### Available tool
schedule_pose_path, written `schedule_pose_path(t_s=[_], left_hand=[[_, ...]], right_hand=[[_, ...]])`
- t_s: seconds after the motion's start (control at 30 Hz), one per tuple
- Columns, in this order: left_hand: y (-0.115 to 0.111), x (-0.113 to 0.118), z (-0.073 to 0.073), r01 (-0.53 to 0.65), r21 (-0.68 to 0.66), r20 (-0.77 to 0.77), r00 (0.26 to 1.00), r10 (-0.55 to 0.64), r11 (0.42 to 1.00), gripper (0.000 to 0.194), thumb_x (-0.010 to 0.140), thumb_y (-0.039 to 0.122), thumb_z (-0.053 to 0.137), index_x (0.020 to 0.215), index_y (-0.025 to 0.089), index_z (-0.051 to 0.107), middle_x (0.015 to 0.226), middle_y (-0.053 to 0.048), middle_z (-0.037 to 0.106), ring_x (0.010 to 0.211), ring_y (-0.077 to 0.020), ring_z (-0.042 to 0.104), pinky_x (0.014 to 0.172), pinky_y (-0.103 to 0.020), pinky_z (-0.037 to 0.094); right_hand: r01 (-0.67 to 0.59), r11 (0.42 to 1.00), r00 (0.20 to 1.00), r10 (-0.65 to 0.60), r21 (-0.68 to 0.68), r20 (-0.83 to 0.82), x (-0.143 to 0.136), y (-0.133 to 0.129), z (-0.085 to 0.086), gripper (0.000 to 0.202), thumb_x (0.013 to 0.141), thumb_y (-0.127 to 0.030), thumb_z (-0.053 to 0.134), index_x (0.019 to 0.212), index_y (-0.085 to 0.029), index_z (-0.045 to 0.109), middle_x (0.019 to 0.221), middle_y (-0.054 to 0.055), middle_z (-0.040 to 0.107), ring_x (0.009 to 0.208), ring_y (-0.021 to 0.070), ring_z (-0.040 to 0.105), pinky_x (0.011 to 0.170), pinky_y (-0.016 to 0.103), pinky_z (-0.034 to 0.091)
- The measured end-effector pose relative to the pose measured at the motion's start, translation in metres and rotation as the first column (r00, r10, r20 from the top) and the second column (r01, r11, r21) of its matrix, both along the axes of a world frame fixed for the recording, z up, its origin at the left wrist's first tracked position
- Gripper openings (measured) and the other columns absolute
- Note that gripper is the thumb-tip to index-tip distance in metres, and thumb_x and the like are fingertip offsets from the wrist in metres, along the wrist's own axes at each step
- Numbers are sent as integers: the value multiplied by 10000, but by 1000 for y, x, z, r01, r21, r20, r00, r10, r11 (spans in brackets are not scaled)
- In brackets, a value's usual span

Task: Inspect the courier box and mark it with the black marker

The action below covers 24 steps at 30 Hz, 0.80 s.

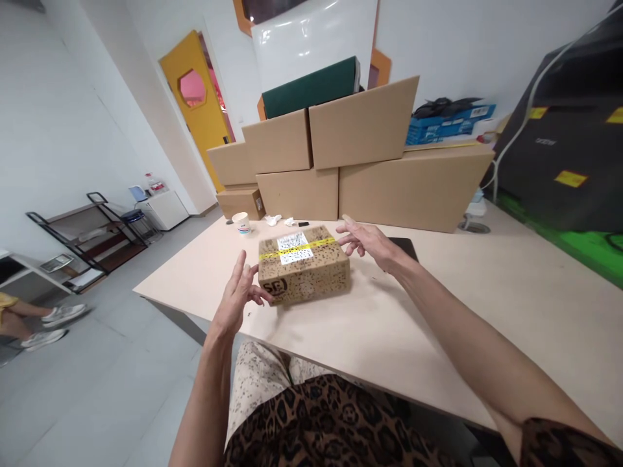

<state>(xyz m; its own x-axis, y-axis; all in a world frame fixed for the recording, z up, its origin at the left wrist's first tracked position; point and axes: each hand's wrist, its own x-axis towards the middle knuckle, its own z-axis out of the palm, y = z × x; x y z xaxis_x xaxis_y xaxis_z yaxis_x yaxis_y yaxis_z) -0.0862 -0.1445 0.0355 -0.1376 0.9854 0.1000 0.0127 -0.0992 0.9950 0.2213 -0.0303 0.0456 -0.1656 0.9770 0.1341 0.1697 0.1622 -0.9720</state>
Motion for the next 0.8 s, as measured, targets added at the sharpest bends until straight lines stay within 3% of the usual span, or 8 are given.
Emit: schedule_pose_path(t_s=[0.17,0.23,0.3,0.37,0.5,0.6,0.67,0.8], left_hand=[[15,4,-12,-55,-30,12,998,55,998,1195,796,732,767,1715,213,205,1606,-292,497,512,-67,604,519,-272,477],[18,4,-24,-92,-62,-19,996,90,994,1211,792,723,778,1708,161,220,1415,-270,672,481,-61,553,501,-263,454],[19,3,-36,-142,-92,-74,988,136,986,1198,800,703,779,1692,103,252,1065,-163,794,444,-62,500,476,-246,415],[17,3,-47,-149,-101,-119,983,137,984,1105,816,691,764,1650,86,366,799,-48,749,420,-70,474,451,-235,378],[10,7,-52,-41,-73,-131,991,31,996,943,836,676,744,1556,105,534,688,10,680,413,-77,475,440,-232,392],[0,11,-40,-86,-21,-105,991,83,996,1054,835,640,773,1642,82,388,750,-24,734,420,-69,470,463,-234,432],[-7,12,-28,-109,53,-80,990,113,993,1081,842,634,776,1673,108,327,979,-105,800,432,-51,456,470,-240,447],[-17,15,-8,-125,201,-11,991,130,972,936,887,598,752,1661,216,389,1339,-174,744,461,-39,461,474,-246,449]], right_hand=[[-5,999,1000,5,-43,-5,0,6,-5,590,1029,-667,484,1135,-134,711,1047,185,801,681,167,661,542,259,444],[3,1000,997,-1,-29,72,2,7,-9,524,1038,-632,491,1084,-160,713,1112,176,788,720,171,668,557,256,462],[36,999,980,-42,35,192,5,9,-13,485,1028,-632,516,1058,-191,714,1126,154,779,759,185,674,580,262,482],[53,997,958,-66,54,278,7,9,-15,490,1004,-666,543,1090,-212,707,1020,134,777,762,206,679,595,280,499],[-49,991,963,79,-121,256,5,2,-10,579,970,-729,551,1164,-202,693,836,115,743,690,222,675,601,317,520],[-45,997,969,59,-66,242,5,-8,3,620,960,-744,551,1263,-219,679,937,120,763,696,211,671,605,312,515],[-19,1000,977,19,-1,212,8,-14,12,631,974,-747,518,1309,-234,667,992,116,769,721,205,676,611,302,510],[5,994,996,-15,113,92,17,-18,20,666,968,-785,481,1305,-245,675,1039,108,774,798,211,692,643,292,508]])
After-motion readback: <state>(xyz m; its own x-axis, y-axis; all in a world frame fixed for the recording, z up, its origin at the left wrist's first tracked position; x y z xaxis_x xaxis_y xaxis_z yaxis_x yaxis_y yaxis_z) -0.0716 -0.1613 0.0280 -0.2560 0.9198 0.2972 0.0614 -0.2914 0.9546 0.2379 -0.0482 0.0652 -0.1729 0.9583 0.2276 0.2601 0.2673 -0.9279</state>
